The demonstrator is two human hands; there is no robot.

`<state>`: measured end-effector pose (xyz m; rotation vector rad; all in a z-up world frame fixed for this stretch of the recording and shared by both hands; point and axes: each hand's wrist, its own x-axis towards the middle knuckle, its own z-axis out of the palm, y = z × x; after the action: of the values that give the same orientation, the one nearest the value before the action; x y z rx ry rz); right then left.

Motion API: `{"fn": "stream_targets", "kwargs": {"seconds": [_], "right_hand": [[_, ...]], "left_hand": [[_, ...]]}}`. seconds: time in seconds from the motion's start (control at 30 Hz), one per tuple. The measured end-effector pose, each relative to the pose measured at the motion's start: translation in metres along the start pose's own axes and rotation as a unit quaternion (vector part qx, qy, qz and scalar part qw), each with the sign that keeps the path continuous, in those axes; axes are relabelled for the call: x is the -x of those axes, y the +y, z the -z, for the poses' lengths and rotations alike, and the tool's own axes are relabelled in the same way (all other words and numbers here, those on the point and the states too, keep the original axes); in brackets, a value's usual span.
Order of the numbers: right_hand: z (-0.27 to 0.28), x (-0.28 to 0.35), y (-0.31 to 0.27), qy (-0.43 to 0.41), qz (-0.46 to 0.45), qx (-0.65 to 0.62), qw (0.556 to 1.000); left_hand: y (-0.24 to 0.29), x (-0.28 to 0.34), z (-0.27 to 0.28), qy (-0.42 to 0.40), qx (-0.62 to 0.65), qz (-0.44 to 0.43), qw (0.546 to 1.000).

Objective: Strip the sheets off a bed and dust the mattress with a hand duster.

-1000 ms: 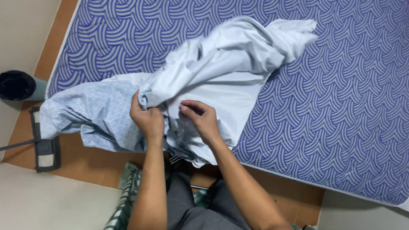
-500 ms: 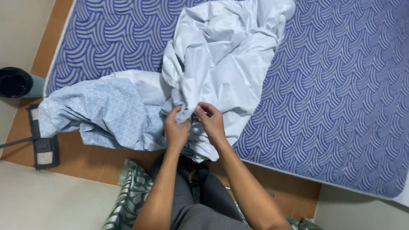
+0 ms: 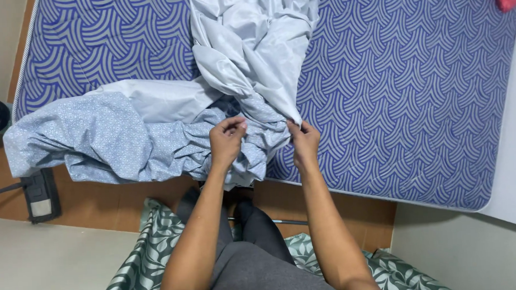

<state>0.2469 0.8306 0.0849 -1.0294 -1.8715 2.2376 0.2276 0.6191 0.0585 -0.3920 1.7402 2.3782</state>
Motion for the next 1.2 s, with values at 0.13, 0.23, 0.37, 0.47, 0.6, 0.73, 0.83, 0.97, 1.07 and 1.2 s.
{"fn": "stream_targets", "kwargs": {"seconds": [0.13, 0.23, 0.37, 0.47, 0.6, 0.73, 0.83, 0.97, 1.07, 1.2], "right_hand": [[0.013, 0.006, 0.004, 0.020, 0.024, 0.021, 0.999], [-0.007, 0.028, 0.007, -0.039, 0.032, 0.060, 0.997], [-0.028, 0.053, 0.030, -0.187, 0.062, 0.170, 0.966], [-0.032, 0.047, 0.043, -0.269, 0.041, 0.166, 0.948], [-0.034, 0.019, 0.049, -0.375, -0.006, 0.131, 0.918], [-0.035, -0.040, 0.072, -0.351, 0.032, 0.197, 0.915], [-0.041, -0.089, 0.084, -0.139, 0.127, 0.310, 0.932], [-0.054, -0.134, 0.088, -0.032, 0.117, 0.318, 0.940], [-0.064, -0.150, 0.076, -0.011, 0.120, 0.296, 0.947], [-0.057, -0.205, 0.085, 0.060, 0.221, 0.299, 0.926]], "left_hand": [[-0.021, 0.011, -0.004, 0.016, -0.054, -0.023, 0.998], [-0.024, 0.020, -0.010, 0.028, 0.010, 0.095, 0.995], [-0.009, 0.032, -0.001, 0.044, 0.001, 0.127, 0.991], [-0.014, 0.030, 0.016, 0.055, -0.008, 0.132, 0.990], [-0.055, 0.016, 0.037, 0.121, -0.027, 0.078, 0.989], [-0.019, 0.031, 0.024, 0.216, -0.255, -0.018, 0.942], [-0.010, 0.034, 0.014, 0.070, -0.412, -0.042, 0.908], [-0.005, 0.027, 0.005, 0.052, -0.423, 0.046, 0.904], [-0.009, 0.009, -0.004, 0.080, -0.447, 0.004, 0.891], [-0.021, -0.030, -0.016, 0.083, -0.393, -0.096, 0.911]]}}
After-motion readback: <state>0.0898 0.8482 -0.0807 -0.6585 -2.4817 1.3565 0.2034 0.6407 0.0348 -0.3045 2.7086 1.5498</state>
